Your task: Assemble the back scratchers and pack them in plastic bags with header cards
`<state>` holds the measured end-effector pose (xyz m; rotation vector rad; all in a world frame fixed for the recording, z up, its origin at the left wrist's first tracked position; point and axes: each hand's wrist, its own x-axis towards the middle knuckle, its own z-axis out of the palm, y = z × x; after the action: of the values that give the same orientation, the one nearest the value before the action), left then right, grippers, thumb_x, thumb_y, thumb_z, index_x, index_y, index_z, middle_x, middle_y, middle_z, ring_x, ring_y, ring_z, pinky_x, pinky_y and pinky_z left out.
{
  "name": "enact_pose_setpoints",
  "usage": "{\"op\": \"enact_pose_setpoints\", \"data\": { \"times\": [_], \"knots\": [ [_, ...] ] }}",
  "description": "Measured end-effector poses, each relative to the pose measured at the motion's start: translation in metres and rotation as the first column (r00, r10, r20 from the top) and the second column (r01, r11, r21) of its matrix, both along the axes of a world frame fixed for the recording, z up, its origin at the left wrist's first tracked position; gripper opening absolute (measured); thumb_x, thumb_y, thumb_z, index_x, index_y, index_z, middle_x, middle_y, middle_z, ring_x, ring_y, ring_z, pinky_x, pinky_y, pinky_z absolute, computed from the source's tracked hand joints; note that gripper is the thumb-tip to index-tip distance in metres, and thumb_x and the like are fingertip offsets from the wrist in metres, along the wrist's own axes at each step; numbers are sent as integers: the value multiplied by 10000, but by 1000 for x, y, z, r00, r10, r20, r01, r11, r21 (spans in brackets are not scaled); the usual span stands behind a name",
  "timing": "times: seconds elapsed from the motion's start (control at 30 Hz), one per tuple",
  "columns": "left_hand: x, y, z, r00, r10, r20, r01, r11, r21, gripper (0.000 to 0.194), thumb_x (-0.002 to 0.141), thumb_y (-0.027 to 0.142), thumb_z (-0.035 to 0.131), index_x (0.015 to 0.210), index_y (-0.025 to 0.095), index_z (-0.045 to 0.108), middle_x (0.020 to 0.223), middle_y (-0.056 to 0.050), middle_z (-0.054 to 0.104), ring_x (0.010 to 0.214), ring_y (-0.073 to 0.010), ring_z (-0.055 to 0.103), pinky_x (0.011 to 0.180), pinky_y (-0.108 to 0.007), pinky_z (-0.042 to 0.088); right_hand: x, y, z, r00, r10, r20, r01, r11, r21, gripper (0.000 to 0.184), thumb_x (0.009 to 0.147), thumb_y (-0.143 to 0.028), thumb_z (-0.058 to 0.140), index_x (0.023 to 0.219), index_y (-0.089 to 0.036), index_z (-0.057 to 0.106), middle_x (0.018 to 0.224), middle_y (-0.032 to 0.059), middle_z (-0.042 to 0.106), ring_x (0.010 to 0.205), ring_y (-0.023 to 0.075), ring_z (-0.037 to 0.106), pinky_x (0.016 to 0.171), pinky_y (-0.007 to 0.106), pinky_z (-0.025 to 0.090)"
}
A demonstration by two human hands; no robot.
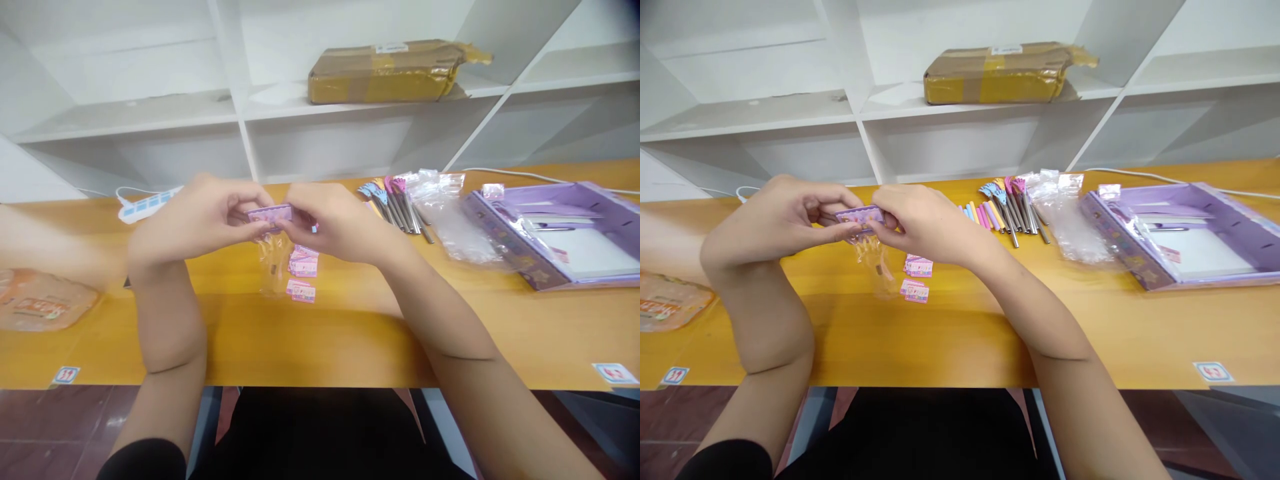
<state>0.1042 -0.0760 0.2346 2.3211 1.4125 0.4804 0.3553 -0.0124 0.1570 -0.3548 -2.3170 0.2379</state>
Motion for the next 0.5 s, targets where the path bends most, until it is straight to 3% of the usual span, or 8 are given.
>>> {"op": "enact_pose_setpoints", "data": {
  "times": [0.3, 0.37, 0.43, 0.5],
  "knots": [
    [-3, -2, 2, 999, 34, -12, -34, 999, -7, 294, 988, 452, 733, 1198, 278, 842, 1031, -15, 903, 905, -221, 833, 812, -316, 611, 1, 3, -2, 1000, 22, 5, -22, 1000, -12, 223, 1056, -133, 559, 920, -231, 412, 849, -25, 507, 742, 112, 387, 735, 294, 292],
    [-4, -2, 2, 999, 47, -10, -47, 999, -20, 282, 978, 452, 743, 1180, 282, 843, 1019, -17, 894, 895, -220, 815, 811, -314, 600, 0, 3, -2, 999, 42, 18, -40, 996, -79, 225, 1087, -178, 579, 924, -229, 432, 866, -20, 541, 751, 116, 415, 740, 294, 313],
    [-7, -1, 3, 998, 61, -28, -62, 998, -24, 257, 982, 463, 743, 1140, 287, 842, 972, -17, 878, 874, -225, 793, 800, -317, 576, -3, 4, -3, 996, 73, 54, -60, 975, -213, 252, 1139, -331, 660, 977, -224, 499, 907, -10, 607, 773, 127, 475, 745, 293, 350],
    [-9, -1, 3, 995, 80, -61, -81, 997, -4, 248, 991, 481, 730, 1103, 288, 838, 927, -17, 864, 846, -229, 769, 790, -321, 543, -9, 8, -8, 985, 128, 115, -77, 926, -369, 327, 1082, -450, 818, 1143, -205, 610, 965, 1, 686, 812, 144, 554, 756, 292, 398]
  ]
}}
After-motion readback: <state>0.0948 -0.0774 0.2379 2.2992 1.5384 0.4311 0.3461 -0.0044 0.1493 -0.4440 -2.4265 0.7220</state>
